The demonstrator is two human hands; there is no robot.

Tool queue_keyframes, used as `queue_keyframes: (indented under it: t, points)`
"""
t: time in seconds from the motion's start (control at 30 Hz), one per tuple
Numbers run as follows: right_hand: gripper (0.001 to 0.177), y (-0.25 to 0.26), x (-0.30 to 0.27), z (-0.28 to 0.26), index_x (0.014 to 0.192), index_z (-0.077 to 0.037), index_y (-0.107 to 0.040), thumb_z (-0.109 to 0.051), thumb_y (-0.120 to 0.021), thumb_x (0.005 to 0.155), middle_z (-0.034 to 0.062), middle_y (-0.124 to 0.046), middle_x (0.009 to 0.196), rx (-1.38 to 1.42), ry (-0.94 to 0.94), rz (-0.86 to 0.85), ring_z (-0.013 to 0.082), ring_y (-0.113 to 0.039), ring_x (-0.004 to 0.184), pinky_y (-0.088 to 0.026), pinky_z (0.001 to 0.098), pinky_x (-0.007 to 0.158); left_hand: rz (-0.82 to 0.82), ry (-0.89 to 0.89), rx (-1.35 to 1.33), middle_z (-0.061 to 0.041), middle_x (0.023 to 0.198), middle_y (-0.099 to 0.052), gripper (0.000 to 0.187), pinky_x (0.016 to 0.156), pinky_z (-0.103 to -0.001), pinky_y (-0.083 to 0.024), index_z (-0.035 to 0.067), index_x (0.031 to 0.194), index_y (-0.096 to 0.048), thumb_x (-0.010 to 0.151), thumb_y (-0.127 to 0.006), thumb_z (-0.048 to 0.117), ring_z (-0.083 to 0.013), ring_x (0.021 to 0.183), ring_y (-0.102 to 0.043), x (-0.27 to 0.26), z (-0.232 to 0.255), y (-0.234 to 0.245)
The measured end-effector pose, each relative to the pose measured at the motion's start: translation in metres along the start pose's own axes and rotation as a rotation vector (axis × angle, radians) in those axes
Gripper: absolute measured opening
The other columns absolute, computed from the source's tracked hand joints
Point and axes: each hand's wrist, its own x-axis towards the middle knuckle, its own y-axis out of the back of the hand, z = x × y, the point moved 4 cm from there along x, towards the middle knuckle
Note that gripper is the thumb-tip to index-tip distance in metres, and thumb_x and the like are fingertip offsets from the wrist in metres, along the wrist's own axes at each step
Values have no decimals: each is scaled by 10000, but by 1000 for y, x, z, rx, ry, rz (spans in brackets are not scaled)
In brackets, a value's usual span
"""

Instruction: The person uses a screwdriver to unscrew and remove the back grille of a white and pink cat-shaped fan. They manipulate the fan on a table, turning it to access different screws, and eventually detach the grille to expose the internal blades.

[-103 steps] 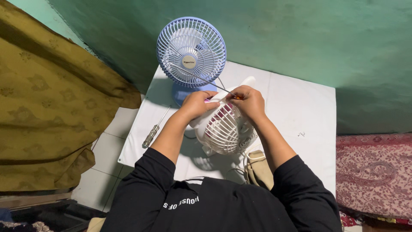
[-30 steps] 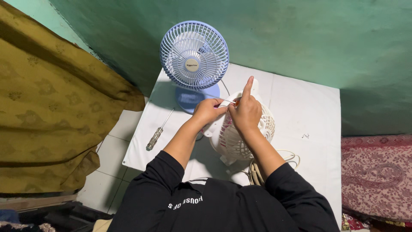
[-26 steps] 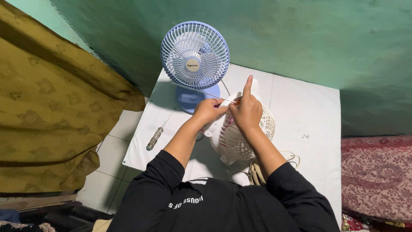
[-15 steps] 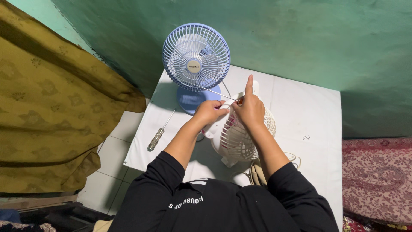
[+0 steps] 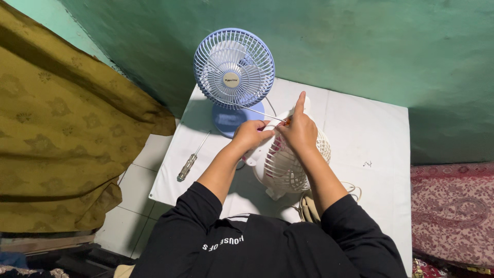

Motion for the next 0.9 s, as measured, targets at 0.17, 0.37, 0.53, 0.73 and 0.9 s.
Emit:
queue_keyframes:
  t: [0.17,0.37,0.53,0.73,0.9]
  points:
    - [1143,-7,-10,-8,1593,82,-98,-184,-842,769,135,-751,837,-37,205,121,359,-710,742,-551,462,687,-16,-37,-77,-79,979,-796,429,751,-309,-566,115,1235,-756,842,-773,286,-160,803,-729,9,-17,-3]
    - [1112,-2,10,21,1607,19,-33,-173,-818,843,147,-766,923,68,182,14,360,-729,813,-560,448,727,-44,19,-205,-59,989,-795,401,751,-291,-561,109,1225,-746,847,-780,240,-132,812,-719,21,-30,-6]
    - [1177,-11,13,22,1627,-40,17,-156,-825,813,159,-766,943,185,202,-80,350,-740,816,-569,418,760,-53,-14,-188,-61,983,-792,401,744,-294,-556,126,1231,-758,846,-770,236,-130,798,-704,18,-25,-6]
    - [1172,-12,9,15,1621,2,17,-129,-823,814,146,-763,901,133,232,8,343,-727,767,-564,426,738,-49,20,-181,-49,971,-783,380,749,-293,-549,130,1219,-760,854,-766,235,-129,796,-697,13,-19,-5]
    - [1174,-8,3,7,1611,23,-29,-129,-846,782,136,-758,867,96,279,90,337,-718,751,-557,439,723,-43,-11,-190,-42,982,-789,372,753,-288,-554,122,1212,-760,854,-760,227,-124,809,-702,10,-15,-4]
